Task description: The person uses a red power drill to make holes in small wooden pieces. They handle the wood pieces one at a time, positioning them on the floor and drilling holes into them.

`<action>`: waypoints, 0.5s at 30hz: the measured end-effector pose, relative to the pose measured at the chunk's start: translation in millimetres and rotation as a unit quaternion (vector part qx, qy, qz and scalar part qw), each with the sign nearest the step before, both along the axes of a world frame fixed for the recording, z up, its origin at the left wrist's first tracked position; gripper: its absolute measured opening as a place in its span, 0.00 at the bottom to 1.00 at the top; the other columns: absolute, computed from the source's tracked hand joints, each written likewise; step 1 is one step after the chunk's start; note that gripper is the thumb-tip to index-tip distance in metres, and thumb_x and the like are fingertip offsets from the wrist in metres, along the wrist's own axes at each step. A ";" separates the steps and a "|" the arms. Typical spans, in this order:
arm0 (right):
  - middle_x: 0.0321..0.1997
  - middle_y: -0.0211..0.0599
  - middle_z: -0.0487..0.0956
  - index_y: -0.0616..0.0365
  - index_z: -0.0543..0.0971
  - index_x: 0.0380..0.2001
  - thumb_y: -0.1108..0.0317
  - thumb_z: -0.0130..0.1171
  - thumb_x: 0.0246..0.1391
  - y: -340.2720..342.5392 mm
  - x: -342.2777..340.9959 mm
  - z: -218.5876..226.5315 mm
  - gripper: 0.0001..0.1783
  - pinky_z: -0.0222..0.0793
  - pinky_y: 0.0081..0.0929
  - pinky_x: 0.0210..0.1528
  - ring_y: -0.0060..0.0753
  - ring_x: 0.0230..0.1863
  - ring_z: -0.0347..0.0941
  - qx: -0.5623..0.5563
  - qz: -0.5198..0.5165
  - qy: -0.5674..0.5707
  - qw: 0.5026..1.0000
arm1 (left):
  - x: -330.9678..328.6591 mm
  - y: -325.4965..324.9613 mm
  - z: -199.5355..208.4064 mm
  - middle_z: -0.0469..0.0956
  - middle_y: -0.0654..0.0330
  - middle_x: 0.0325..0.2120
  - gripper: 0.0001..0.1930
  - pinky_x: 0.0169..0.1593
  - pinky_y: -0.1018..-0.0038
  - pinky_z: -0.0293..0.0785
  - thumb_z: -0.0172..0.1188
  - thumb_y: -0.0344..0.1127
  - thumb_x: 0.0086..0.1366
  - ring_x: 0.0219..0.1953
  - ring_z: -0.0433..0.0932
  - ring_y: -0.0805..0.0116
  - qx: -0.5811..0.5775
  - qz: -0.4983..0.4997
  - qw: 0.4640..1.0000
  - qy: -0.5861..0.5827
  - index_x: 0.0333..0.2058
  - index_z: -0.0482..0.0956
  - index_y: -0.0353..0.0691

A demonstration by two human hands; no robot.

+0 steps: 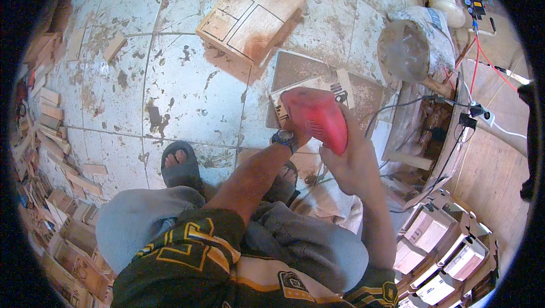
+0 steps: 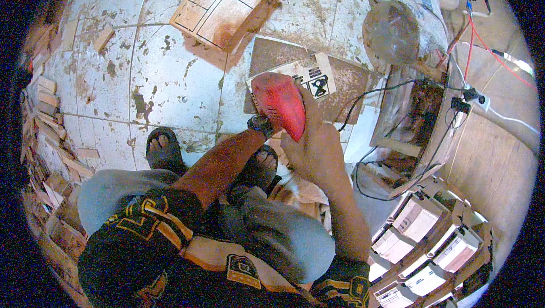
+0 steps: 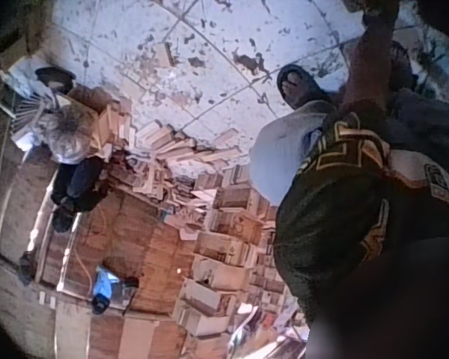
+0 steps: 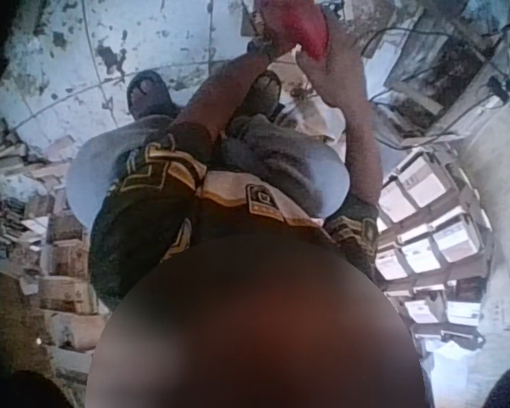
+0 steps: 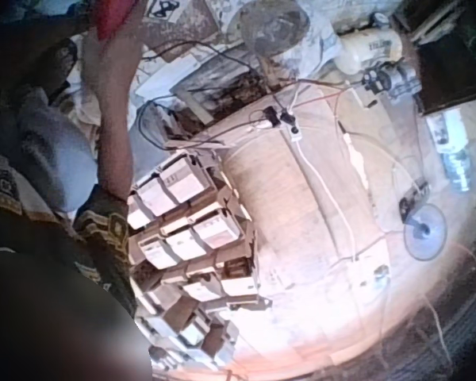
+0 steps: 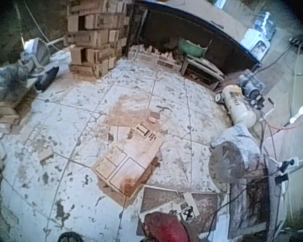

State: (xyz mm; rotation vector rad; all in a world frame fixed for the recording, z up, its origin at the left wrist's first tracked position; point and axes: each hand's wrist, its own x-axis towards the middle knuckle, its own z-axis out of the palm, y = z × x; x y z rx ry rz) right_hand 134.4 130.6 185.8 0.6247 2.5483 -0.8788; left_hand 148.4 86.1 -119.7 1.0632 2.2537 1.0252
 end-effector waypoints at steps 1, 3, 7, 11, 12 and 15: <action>0.48 0.59 0.79 0.60 0.59 0.66 0.70 0.60 0.47 0.6 -0.3 -0.8 0.42 0.72 0.43 0.53 0.59 0.50 0.78 0.005 0.013 0.021 1.000 | 0.1 -0.4 0.2 0.59 0.48 0.67 0.33 0.74 0.60 0.42 0.52 0.48 0.64 0.72 0.51 0.51 -0.002 -0.001 1.000 -0.001 0.63 0.64 0.34; 0.49 0.59 0.78 0.60 0.59 0.67 0.70 0.61 0.47 2.1 -0.8 -1.7 0.42 0.72 0.42 0.54 0.58 0.51 0.77 -0.007 -0.002 0.007 1.000 | -0.3 -0.8 0.2 0.59 0.48 0.67 0.33 0.74 0.60 0.42 0.52 0.48 0.63 0.72 0.51 0.51 -0.004 -0.003 1.000 -0.001 0.63 0.64 0.34; 0.49 0.57 0.79 0.62 0.59 0.66 0.69 0.61 0.47 1.9 -3.5 -0.8 0.42 0.71 0.40 0.54 0.55 0.50 0.78 0.004 -0.009 -0.006 1.000 | -1.0 -1.1 0.6 0.59 0.47 0.67 0.34 0.74 0.59 0.42 0.53 0.48 0.63 0.72 0.51 0.50 -0.009 -0.009 1.000 -0.003 0.63 0.64 0.33; 0.49 0.54 0.79 0.63 0.60 0.66 0.70 0.61 0.47 1.0 -5.6 6.5 0.42 0.71 0.37 0.54 0.48 0.49 0.78 -0.034 -0.019 0.001 0.999 | 0.4 -0.7 -0.7 0.59 0.47 0.67 0.34 0.74 0.59 0.42 0.54 0.48 0.62 0.72 0.51 0.49 -0.017 -0.018 1.000 0.005 0.63 0.64 0.32; 0.50 0.53 0.79 0.63 0.60 0.66 0.70 0.62 0.47 -0.5 -3.3 9.9 0.42 0.72 0.36 0.53 0.47 0.49 0.79 -0.035 -0.014 0.019 0.999 | 1.4 -0.1 -1.3 0.59 0.47 0.67 0.34 0.74 0.59 0.42 0.55 0.48 0.62 0.72 0.51 0.49 -0.017 -0.018 1.000 0.006 0.62 0.64 0.32; 0.50 0.50 0.80 0.64 0.60 0.66 0.70 0.62 0.48 0.8 7.7 24.6 0.42 0.73 0.32 0.52 0.44 0.49 0.79 -0.073 -0.076 0.004 0.994 | 1.0 1.1 -2.4 0.59 0.46 0.67 0.35 0.74 0.59 0.42 0.55 0.48 0.62 0.72 0.51 0.48 -0.022 -0.025 0.999 0.007 0.62 0.65 0.32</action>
